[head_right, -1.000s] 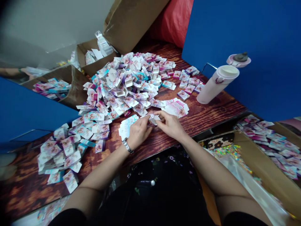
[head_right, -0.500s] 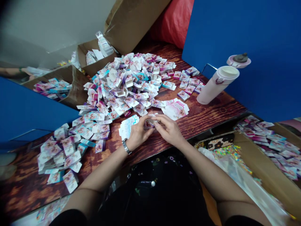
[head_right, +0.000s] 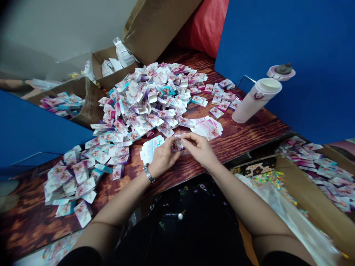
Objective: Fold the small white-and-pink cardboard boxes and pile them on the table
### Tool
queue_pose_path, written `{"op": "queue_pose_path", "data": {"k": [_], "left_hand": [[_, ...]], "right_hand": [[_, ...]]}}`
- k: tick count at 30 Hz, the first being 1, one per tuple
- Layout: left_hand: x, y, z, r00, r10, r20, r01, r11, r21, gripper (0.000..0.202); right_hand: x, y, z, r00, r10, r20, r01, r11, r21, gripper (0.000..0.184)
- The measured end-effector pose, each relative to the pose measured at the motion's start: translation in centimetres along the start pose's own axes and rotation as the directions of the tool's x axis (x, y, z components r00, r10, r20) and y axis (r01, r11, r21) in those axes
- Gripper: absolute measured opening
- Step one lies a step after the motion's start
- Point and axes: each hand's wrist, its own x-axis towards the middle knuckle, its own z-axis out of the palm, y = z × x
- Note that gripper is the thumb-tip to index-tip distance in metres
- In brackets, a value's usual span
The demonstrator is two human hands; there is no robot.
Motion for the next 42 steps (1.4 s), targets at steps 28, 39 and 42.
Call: {"op": "queue_pose_path", "data": {"k": [28,39,42], "left_hand": [[5.4,-4.2,-7.6,0.928,0.059,-0.367,0.053,0.957,0.286,0.093],[-0.1,-1.6,0.7,0.968,0.008,0.25,-0.1,0.93,0.354,0.063],[-0.1,-1.0,1.5,0.963,0.001,0.27,-0.109,0.918,0.382,0.057]], "right_hand": [[2.6,3.2,-0.2,0.941,-0.229,0.248,0.337,0.592,-0.732,0.045],[1.3,4.9,-0.8,0.847,-0.271,0.458,0.527,0.308,-0.792,0.035],[0.6,4.7,-1.5,0.862,-0.334,0.382,0.489,0.343,-0.802,0.032]]}}
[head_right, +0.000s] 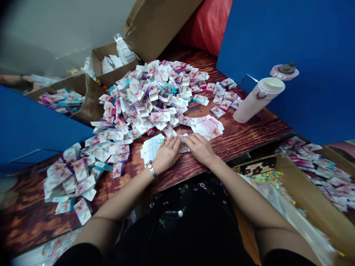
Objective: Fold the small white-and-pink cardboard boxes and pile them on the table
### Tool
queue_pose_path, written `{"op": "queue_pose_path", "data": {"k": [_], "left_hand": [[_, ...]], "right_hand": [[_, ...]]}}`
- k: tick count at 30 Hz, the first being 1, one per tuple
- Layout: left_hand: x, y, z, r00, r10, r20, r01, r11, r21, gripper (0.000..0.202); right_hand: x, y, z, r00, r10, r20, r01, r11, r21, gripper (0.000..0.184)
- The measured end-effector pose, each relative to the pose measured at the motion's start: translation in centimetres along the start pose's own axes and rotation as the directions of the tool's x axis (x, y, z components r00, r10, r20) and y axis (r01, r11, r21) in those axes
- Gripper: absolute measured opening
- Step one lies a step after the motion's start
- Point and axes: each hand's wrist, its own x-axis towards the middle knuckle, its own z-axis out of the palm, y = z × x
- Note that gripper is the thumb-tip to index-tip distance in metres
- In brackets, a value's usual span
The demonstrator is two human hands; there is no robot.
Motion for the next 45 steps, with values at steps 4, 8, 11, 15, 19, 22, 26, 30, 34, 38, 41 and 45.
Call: {"op": "queue_pose_path", "data": {"k": [4,8,11,15,19,22,26,30,34,38,41,45], "left_hand": [[0.1,0.2,0.8,1.0,-0.007,-0.013,0.008,1.0,0.03,0.049],[-0.2,0.1,1.3,1.0,0.0,-0.031,0.002,0.999,0.044,0.046],[-0.3,0.2,1.2,0.999,0.002,-0.048,0.0,0.999,0.052,0.046],[-0.2,0.4,0.8,0.998,-0.002,-0.058,0.006,0.998,0.065,0.049],[0.0,0.7,0.4,0.997,0.015,-0.07,-0.011,0.998,0.056,0.057],[0.1,0.6,0.1,0.993,0.031,-0.11,-0.03,0.999,0.013,0.052],[0.2,0.2,-0.3,0.985,0.061,-0.158,-0.071,0.996,-0.058,0.056],[0.0,0.1,-0.4,0.978,0.064,-0.199,-0.081,0.994,-0.075,0.052],[-0.3,0.4,-0.2,0.975,0.054,-0.217,-0.075,0.993,-0.088,0.041],[-0.5,0.4,-0.4,0.963,-0.037,-0.266,-0.015,0.982,-0.19,0.048],[-0.5,0.5,-1.2,0.949,-0.094,-0.302,-0.008,0.947,-0.321,0.057],[-0.5,0.7,-1.6,0.936,-0.076,-0.344,-0.073,0.914,-0.4,0.05]], "right_hand": [[-0.3,0.4,-0.3,0.999,0.044,0.011,-0.045,0.998,0.032,0.034],[-0.4,0.7,-0.3,0.992,0.029,0.125,-0.028,1.0,-0.004,0.045],[-0.4,0.4,-0.3,0.973,0.069,0.221,-0.056,0.996,-0.065,0.044],[-0.4,-0.3,-0.7,0.968,0.164,0.189,-0.163,0.986,-0.018,0.035],[-0.1,-0.1,-1.3,0.95,0.289,0.12,-0.313,0.876,0.368,0.023],[0.2,0.2,-1.7,0.909,0.376,0.178,-0.404,0.693,0.597,0.022],[0.4,0.1,-2.3,0.906,0.313,0.284,-0.415,0.532,0.738,0.034],[0.8,-0.3,-2.8,0.912,0.321,0.254,-0.407,0.647,0.644,0.031],[1.2,-0.8,-3.1,0.923,0.327,0.201,-0.383,0.745,0.547,0.018],[0.8,-1.5,-3.5,0.933,0.356,0.059,-0.329,0.77,0.547,0.026],[0.1,-2.3,-3.9,0.929,0.331,-0.163,-0.207,0.834,0.512,0.023],[-0.6,-3.5,-3.6,0.937,0.251,-0.243,-0.116,0.881,0.459,0.018]]}}
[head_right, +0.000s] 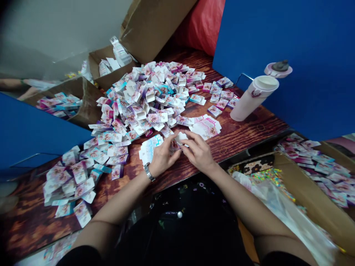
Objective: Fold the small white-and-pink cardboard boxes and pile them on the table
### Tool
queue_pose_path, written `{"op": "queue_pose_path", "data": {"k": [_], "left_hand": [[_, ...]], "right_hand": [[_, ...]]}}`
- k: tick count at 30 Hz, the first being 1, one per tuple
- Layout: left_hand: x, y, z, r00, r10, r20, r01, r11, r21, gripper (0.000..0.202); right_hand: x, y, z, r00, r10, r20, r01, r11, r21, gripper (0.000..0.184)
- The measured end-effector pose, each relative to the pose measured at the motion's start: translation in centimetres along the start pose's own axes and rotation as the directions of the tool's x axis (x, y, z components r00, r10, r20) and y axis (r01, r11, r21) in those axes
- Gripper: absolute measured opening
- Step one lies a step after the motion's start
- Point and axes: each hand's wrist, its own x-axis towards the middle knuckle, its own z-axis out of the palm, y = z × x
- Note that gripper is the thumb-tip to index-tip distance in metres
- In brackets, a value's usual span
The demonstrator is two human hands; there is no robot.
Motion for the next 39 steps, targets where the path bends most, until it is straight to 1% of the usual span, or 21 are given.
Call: {"op": "queue_pose_path", "data": {"k": [2,4,6,7,9,10,13,15,17,18,20,22,25,27,29,31,33,35,37,39], "left_hand": [[-0.1,-0.1,0.2,1.0,0.014,0.003,-0.014,1.0,-0.009,0.042],[-0.2,-0.2,0.3,1.0,0.023,0.022,-0.023,1.0,0.006,0.036],[-0.4,-0.4,0.4,0.998,0.037,0.054,-0.039,0.998,0.039,0.034],[-0.4,-0.4,0.4,0.997,0.043,0.068,-0.047,0.997,0.058,0.035],[-0.5,-0.3,0.4,0.996,0.047,0.079,-0.055,0.994,0.094,0.037],[-0.5,-0.3,0.4,0.996,0.043,0.075,-0.051,0.993,0.106,0.039],[-0.6,-0.1,0.5,0.999,0.007,0.05,-0.013,0.993,0.118,0.05],[-0.7,0.0,0.6,0.999,-0.019,0.044,0.013,0.993,0.12,0.057],[-0.8,0.1,0.7,0.998,-0.03,0.046,0.023,0.991,0.132,0.059],[-0.8,0.1,0.8,0.999,-0.03,0.045,0.024,0.99,0.14,0.058],[-0.8,0.2,0.8,0.999,-0.026,0.035,0.02,0.987,0.157,0.057],[-0.8,0.3,0.9,0.999,-0.024,0.026,0.019,0.985,0.172,0.056],[-0.7,0.3,0.9,1.0,-0.016,0.017,0.013,0.985,0.172,0.057],[-0.7,0.1,1.1,1.0,-0.014,0.017,0.012,0.988,0.153,0.057],[-0.9,-0.3,1.3,0.999,-0.022,0.025,0.018,0.99,0.136,0.057],[-1.2,-0.6,1.5,0.998,-0.042,0.043,0.037,0.991,0.13,0.057],[-1.3,-0.7,1.6,0.997,-0.059,0.058,0.051,0.99,0.13,0.058],[-1.2,-0.7,1.3,0.997,-0.061,0.057,0.053,0.991,0.126,0.059],[-1.0,-0.6,1.0,0.998,-0.051,0.036,0.046,0.992,0.119,0.06],[-0.9,-0.5,0.9,0.999,-0.041,0.016,0.038,0.993,0.116,0.061]], "right_hand": [[-0.3,-0.2,0.2,0.999,0.017,0.036,-0.019,0.999,0.042,0.019],[-0.3,-0.2,0.3,0.995,0.069,0.077,-0.077,0.99,0.118,0.02],[0.0,-0.2,0.2,0.98,0.182,0.074,-0.194,0.956,0.219,0.024],[0.2,-0.2,0.2,0.966,0.25,0.069,-0.259,0.926,0.273,0.027],[0.8,-0.1,0.3,0.931,0.353,0.09,-0.36,0.853,0.377,0.029],[1.0,0.0,0.4,0.918,0.378,0.119,-0.392,0.817,0.423,0.027],[1.6,0.2,0.8,0.888,0.412,0.205,-0.456,0.724,0.518,0.026],[1.7,0.4,1.0,0.871,0.437,0.225,-0.486,0.698,0.526,0.027],[1.7,0.3,1.0,0.872,0.442,0.208,-0.485,0.73,0.482,0.025],[1.7,0.1,1.0,0.882,0.432,0.187,-0.469,0.771,0.432,0.023],[1.6,-0.5,0.7,0.918,0.374,0.132,-0.396,0.876,0.276,0.018],[1.3,-1.2,0.6,0.958,0.271,0.089,-0.28,0.954,0.106,0.019],[0.5,-2.2,1.1,0.993,0.12,0.02,-0.119,0.992,-0.037,0.028],[-0.3,-2.4,1.7,0.998,0.063,-0.016,-0.064,0.995,-0.077,0.033],[-1.0,-2.2,2.3,0.999,0.052,-0.015,-0.053,0.996,-0.077,0.035],[-1.4,-1.7,2.4,0.996,0.087,0.027,-0.086,0.996,-0.029,0.034],[-1.4,-1.0,2.3,0.984,0.155,0.09,-0.161,0.984,0.069,0.032],[-1.1,-0.3,2.0,0.963,0.234,0.131,-0.256,0.95,0.18,0.033],[-0.9,0.0,1.7,0.949,0.286,0.13,-0.31,0.92,0.241,0.037],[-0.8,-0.1,1.7,0.955,0.28,0.1,-0.295,0.93,0.221,0.041]]}}
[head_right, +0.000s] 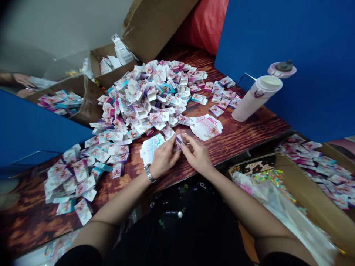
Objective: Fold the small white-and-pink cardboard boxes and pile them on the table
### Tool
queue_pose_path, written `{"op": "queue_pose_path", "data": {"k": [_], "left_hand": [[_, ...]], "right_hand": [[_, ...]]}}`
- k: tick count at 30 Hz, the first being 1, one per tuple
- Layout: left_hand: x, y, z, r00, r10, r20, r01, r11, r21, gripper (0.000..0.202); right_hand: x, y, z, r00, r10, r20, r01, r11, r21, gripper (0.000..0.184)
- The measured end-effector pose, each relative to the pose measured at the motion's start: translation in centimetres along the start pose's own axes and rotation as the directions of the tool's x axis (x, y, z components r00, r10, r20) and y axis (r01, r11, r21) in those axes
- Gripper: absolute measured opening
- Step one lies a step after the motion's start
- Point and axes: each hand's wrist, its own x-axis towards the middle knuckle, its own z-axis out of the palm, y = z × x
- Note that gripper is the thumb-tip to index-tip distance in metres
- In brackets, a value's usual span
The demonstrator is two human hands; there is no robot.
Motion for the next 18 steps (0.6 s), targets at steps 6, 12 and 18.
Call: {"op": "queue_pose_path", "data": {"k": [6,12,18], "left_hand": [[-0.7,-0.3,0.8,0.999,0.023,0.028,-0.024,0.999,0.035,0.06],[3.6,-2.7,-5.1,0.971,0.024,-0.237,0.029,0.975,0.22,0.065],[5.0,-3.4,-7.0,0.966,0.088,-0.244,-0.025,0.968,0.249,0.072]], "right_hand": [[-0.3,-0.9,0.2,0.969,-0.229,0.096,0.245,0.945,-0.216,0.039],[2.7,2.0,-2.1,0.972,-0.133,0.196,0.191,0.931,-0.311,0.048],[3.6,3.5,-1.3,0.918,0.045,0.393,0.245,0.715,-0.655,0.055]]}}
